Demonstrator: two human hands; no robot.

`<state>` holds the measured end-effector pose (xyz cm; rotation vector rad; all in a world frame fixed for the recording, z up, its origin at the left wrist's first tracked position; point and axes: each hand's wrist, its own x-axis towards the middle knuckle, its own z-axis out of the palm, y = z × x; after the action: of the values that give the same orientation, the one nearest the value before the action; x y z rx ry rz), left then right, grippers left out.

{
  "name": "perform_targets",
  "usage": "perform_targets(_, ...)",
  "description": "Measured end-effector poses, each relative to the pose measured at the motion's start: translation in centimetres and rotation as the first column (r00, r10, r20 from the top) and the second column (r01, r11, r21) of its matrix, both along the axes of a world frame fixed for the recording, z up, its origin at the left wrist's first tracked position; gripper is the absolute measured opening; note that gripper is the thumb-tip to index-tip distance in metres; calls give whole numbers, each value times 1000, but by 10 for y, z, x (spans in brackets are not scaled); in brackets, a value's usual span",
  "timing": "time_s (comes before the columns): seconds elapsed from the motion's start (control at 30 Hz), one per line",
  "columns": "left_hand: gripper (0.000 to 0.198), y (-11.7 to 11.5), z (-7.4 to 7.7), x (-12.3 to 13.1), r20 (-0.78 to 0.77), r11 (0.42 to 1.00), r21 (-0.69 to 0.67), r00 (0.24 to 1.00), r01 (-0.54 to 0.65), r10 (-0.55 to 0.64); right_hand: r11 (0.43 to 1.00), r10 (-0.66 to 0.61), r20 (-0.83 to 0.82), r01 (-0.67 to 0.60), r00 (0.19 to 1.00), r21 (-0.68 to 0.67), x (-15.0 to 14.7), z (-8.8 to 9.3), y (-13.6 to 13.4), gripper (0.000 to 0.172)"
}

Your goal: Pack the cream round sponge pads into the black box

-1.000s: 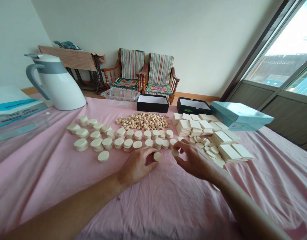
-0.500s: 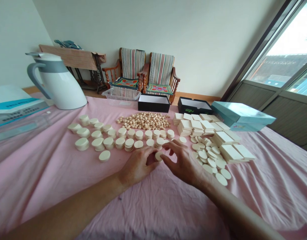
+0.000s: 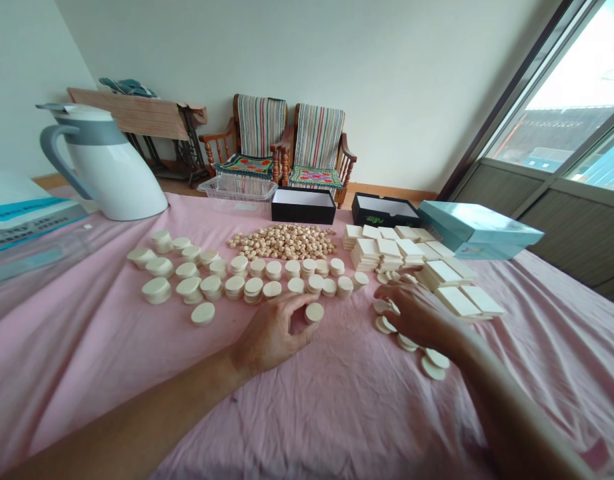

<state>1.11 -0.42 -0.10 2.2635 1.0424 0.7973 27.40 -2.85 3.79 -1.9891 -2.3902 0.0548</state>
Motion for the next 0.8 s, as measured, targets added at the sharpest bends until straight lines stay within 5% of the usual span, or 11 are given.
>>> perform_targets(0.3, 40, 1, -4, -1, -18, 1000, 12, 1000, 10, -9, 999, 46, 5, -46, 999, -11, 2, -8, 9, 25)
perform_targets(0.6, 20, -1, 2, 1, -11, 999, -27, 999, -45, 44, 998, 47, -128, -42, 991, 41, -39, -10, -7, 18)
perform_targets(0.8, 28, -3, 1, 0, -25, 998, -26, 998, -61, 60, 997, 75, -147, -73, 986, 17, -34, -8, -7, 17)
